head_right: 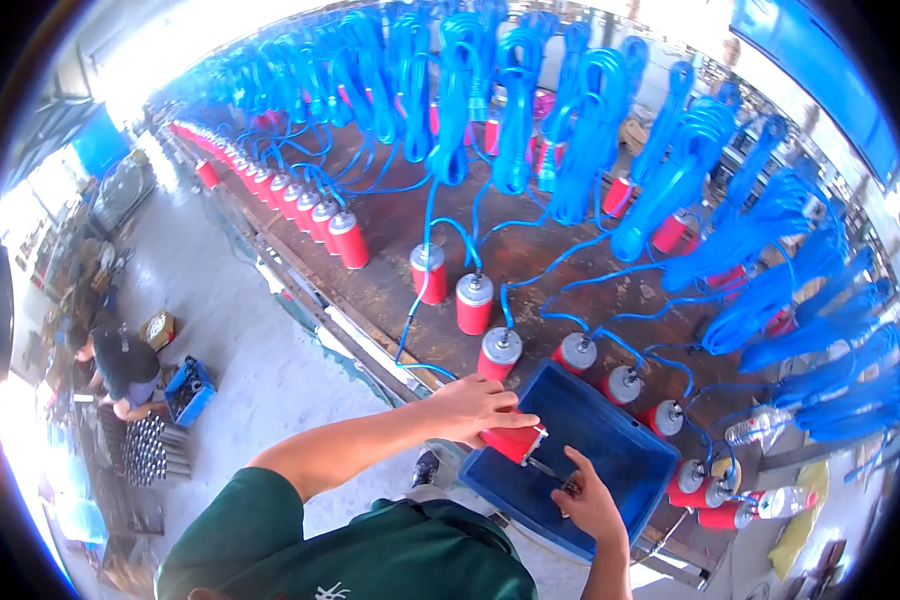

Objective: The person picks up a red canister from a row on a table, uses a small hand tool to manipulate the valve assembly at the top, and places the canister into a blue bin. The person then repeats the same actions with another red canister.

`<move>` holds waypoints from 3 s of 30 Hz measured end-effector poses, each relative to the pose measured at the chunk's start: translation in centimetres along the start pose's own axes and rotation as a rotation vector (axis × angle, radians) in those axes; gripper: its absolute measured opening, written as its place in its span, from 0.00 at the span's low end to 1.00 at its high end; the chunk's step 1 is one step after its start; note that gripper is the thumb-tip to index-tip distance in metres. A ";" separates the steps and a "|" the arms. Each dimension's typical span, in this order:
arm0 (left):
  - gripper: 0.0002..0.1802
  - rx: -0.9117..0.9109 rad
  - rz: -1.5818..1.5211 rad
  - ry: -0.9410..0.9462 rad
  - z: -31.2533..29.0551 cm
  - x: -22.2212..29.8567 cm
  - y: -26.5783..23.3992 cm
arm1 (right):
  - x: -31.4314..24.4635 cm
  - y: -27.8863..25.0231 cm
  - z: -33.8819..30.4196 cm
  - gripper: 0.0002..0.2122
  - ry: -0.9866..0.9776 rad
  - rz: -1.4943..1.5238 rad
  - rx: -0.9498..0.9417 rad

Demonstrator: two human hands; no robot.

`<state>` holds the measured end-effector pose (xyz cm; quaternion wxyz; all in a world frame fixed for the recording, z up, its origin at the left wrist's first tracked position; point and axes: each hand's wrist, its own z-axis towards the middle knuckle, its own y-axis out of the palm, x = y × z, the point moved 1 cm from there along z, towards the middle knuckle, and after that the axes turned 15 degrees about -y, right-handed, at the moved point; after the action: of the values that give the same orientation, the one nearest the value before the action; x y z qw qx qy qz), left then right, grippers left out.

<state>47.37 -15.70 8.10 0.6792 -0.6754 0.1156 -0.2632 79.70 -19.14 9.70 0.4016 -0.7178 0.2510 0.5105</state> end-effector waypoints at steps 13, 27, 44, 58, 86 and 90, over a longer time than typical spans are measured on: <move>0.63 -0.059 0.066 0.095 1.0 0.5 -1.0 | 1.5 1.5 2.7 0.17 -0.005 -0.329 -0.198; 0.60 -0.053 0.123 0.051 1.0 1.6 -1.7 | 1.5 2.1 5.2 0.13 -0.006 -0.553 -0.441; 0.61 -0.052 0.119 0.035 1.0 1.3 -1.5 | 1.1 2.0 5.3 0.17 0.051 -0.541 -0.457; 0.60 -0.052 0.070 0.011 0.9 0.8 -1.4 | 2.5 4.4 4.6 0.18 0.179 0.519 0.301; 0.40 0.376 -1.715 -1.058 -8.2 -8.0 3.0 | -1.6 6.8 3.2 0.28 0.236 0.209 0.402; 0.39 0.492 -1.069 -1.042 -10.0 -16.3 -2.2 | -2.3 5.9 0.1 0.21 0.298 0.185 0.614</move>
<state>28.21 -15.82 6.45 0.5572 -0.5058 -0.6201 -0.2218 74.33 -22.44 9.93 0.5098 -0.6042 0.5125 0.3351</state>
